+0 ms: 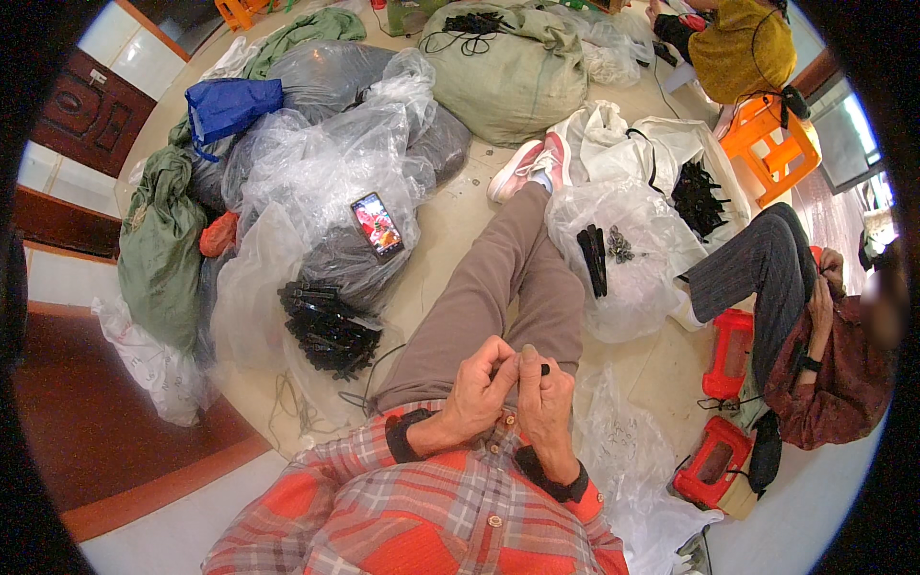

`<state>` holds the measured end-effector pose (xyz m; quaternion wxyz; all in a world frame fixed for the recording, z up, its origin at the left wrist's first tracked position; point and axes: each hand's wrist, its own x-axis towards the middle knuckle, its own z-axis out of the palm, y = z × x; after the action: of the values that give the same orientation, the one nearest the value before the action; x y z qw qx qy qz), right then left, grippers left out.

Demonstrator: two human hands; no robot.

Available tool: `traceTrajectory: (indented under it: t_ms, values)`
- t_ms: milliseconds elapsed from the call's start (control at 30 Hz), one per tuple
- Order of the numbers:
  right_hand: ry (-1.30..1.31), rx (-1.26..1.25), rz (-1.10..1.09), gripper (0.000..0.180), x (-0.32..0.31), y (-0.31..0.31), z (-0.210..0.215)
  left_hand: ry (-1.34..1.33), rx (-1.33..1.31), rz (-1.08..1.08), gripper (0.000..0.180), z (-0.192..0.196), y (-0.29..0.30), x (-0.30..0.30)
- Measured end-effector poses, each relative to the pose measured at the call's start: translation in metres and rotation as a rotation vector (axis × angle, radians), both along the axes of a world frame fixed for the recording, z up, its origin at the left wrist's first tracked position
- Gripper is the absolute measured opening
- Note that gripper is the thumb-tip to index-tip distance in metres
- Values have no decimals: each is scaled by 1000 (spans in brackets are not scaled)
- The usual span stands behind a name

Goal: The worker is assembling or quality checking small black shoe components, possibly clips or straps.

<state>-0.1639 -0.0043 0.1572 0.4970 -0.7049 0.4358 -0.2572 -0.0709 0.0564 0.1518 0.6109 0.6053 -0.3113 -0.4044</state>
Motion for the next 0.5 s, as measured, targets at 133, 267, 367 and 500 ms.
traceTrajectory:
  t_ms: [133, 267, 367, 500]
  values:
    - [2, 11, -2, 37, 0, 0, 1, 7, 3, -1, 21, 0, 0, 0]
    - [2, 25, -7, 38, -1, 0, -2, 1, -22, 5, 21, 0, -1, 0]
    - [-2, 5, -2, 38, -1, 0, -3, 11, -9, 0, 21, -1, 0, 0]
    - [2, 4, 0, 37, -1, 0, -2, -10, -22, 3, 21, -2, 0, 0]
